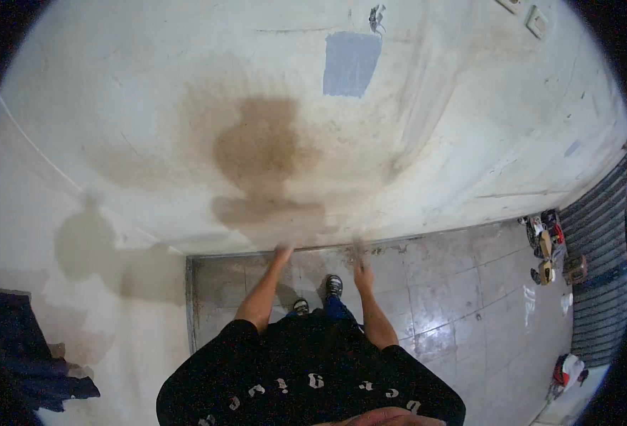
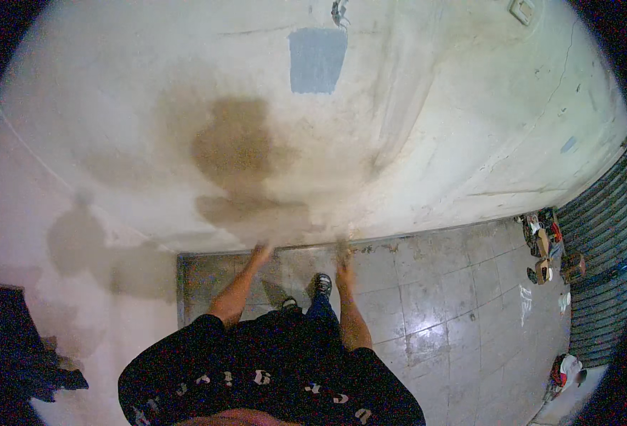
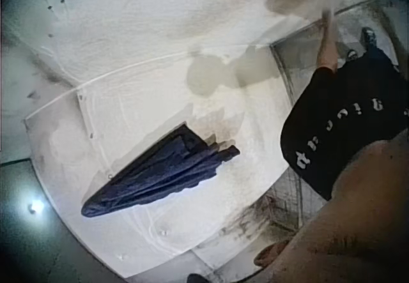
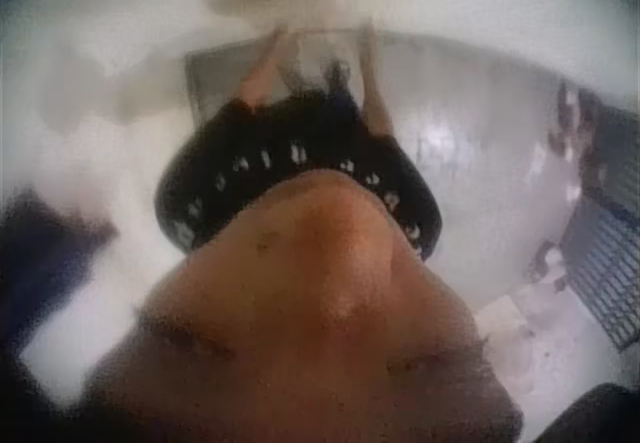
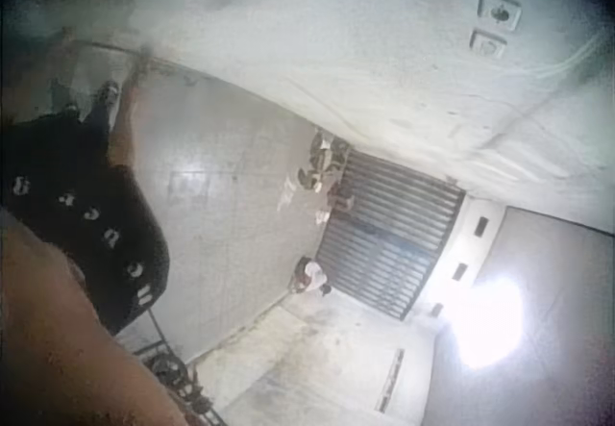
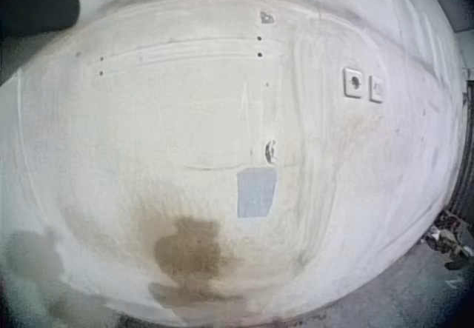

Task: The person is using a putty knife to apply or smooth plaster/putty onto a damaged section of the wall.

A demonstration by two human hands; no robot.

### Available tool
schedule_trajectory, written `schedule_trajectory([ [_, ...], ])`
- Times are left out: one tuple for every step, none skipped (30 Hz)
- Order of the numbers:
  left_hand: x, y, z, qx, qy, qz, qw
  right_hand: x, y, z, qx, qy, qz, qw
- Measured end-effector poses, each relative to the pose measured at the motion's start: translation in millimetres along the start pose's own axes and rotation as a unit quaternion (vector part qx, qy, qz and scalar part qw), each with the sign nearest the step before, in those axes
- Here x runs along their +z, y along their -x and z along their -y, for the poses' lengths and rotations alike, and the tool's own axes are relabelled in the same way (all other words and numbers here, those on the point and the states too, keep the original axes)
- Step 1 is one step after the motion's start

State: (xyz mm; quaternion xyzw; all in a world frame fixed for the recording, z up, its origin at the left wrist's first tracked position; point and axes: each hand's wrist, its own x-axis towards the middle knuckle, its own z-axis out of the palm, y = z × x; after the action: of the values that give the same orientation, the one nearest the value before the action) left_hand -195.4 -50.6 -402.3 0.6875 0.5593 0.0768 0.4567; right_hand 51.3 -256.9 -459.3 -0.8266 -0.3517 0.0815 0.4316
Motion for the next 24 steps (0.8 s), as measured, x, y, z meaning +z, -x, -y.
schedule_trajectory([
  [2.2, 48.3, 119.3, -0.182, 0.055, -0.002, 0.982, -14.6, 63.8, -19.0, 0.221, 0.055, 0.193, 0.954],
  [36.4, 121.0, 159.4, -0.131, -0.007, 0.016, 0.991, -64.9, 135.9, -110.0, 0.290, 0.158, 0.247, 0.911],
  [37.4, 212.5, 209.0, -0.094, -0.060, 0.001, 0.994, -96.6, 204.1, -169.1, 0.299, 0.230, 0.280, 0.883],
  [34.6, 253.8, 298.6, -0.009, -0.172, 0.026, 0.985, -112.3, 257.6, -190.3, 0.298, 0.242, 0.322, 0.865],
  [25.1, 283.2, 276.8, 0.095, -0.256, 0.056, 0.960, -136.5, 302.2, -219.4, 0.324, 0.258, 0.338, 0.845],
  [2.5, 353.4, 337.9, -0.154, -0.219, 0.153, 0.951, -145.7, 329.2, -215.5, 0.338, 0.244, 0.362, 0.834],
  [-8.7, 384.2, 348.5, -0.232, -0.209, 0.165, 0.935, -159.4, 347.5, -218.4, 0.350, 0.241, 0.369, 0.826],
  [-17.3, 406.9, 350.9, -0.281, -0.199, 0.165, 0.924, -167.7, 359.4, -221.8, 0.359, 0.236, 0.372, 0.823],
  [-20.0, 422.0, 352.3, -0.308, -0.190, 0.153, 0.919, -169.4, 359.6, -230.6, 0.352, 0.231, 0.376, 0.826],
  [-21.0, 443.3, 351.9, -0.331, -0.186, 0.146, 0.913, -173.9, 367.5, -237.1, 0.346, 0.228, 0.382, 0.826],
  [-18.1, 450.8, 349.8, -0.343, -0.185, 0.141, 0.910, -177.9, 367.5, -249.0, 0.336, 0.230, 0.385, 0.828],
  [-12.4, 455.8, 346.9, -0.352, -0.188, 0.137, 0.907, -175.4, 361.0, -262.0, 0.320, 0.230, 0.387, 0.834],
  [1.4, 455.7, 345.4, -0.351, -0.184, 0.135, 0.908, -174.5, 347.9, -281.8, 0.288, 0.242, 0.388, 0.842],
  [9.0, 439.1, 335.5, -0.330, -0.196, 0.138, 0.913, -169.9, 340.7, -297.3, 0.249, 0.252, 0.385, 0.852],
  [21.2, 410.4, 323.0, -0.288, -0.219, 0.140, 0.922, -162.9, 327.6, -313.7, 0.157, 0.287, 0.379, 0.866],
  [39.4, 382.5, 308.7, -0.240, -0.235, 0.129, 0.933, -154.1, 319.7, -333.0, -0.122, 0.419, 0.284, 0.854],
  [67.6, 319.4, 281.2, -0.141, -0.242, 0.116, 0.953, -164.8, 218.8, -343.3, 0.101, 0.306, 0.384, 0.865],
  [61.0, 314.8, 275.9, -0.137, -0.247, 0.041, 0.958, -110.1, 163.2, -203.8, 0.343, 0.039, 0.354, 0.869],
  [88.3, 249.4, 231.7, -0.106, 0.022, 0.063, 0.992, -107.1, 117.8, -219.3, -0.022, 0.283, 0.308, 0.908],
  [91.5, 209.0, 199.0, -0.129, 0.446, 0.035, 0.885, -86.3, 69.2, -163.7, 0.017, 0.243, 0.358, 0.901],
  [98.0, 167.8, 164.7, -0.139, 0.660, 0.031, 0.737, -75.1, 39.9, -122.5, -0.019, 0.163, 0.200, 0.966],
  [88.6, 151.0, 147.4, -0.020, 0.329, 0.046, 0.943, -77.3, 3.8, -95.9, -0.065, 0.136, 0.153, 0.977],
  [79.3, 146.6, 132.4, -0.039, 0.224, 0.006, 0.974, -72.5, -5.1, -8.7, -0.015, 0.065, 0.189, 0.980],
  [95.7, 139.2, 86.1, 0.011, 0.485, -0.026, 0.874, -83.9, -20.5, 10.5, -0.021, 0.031, 0.194, 0.980],
])
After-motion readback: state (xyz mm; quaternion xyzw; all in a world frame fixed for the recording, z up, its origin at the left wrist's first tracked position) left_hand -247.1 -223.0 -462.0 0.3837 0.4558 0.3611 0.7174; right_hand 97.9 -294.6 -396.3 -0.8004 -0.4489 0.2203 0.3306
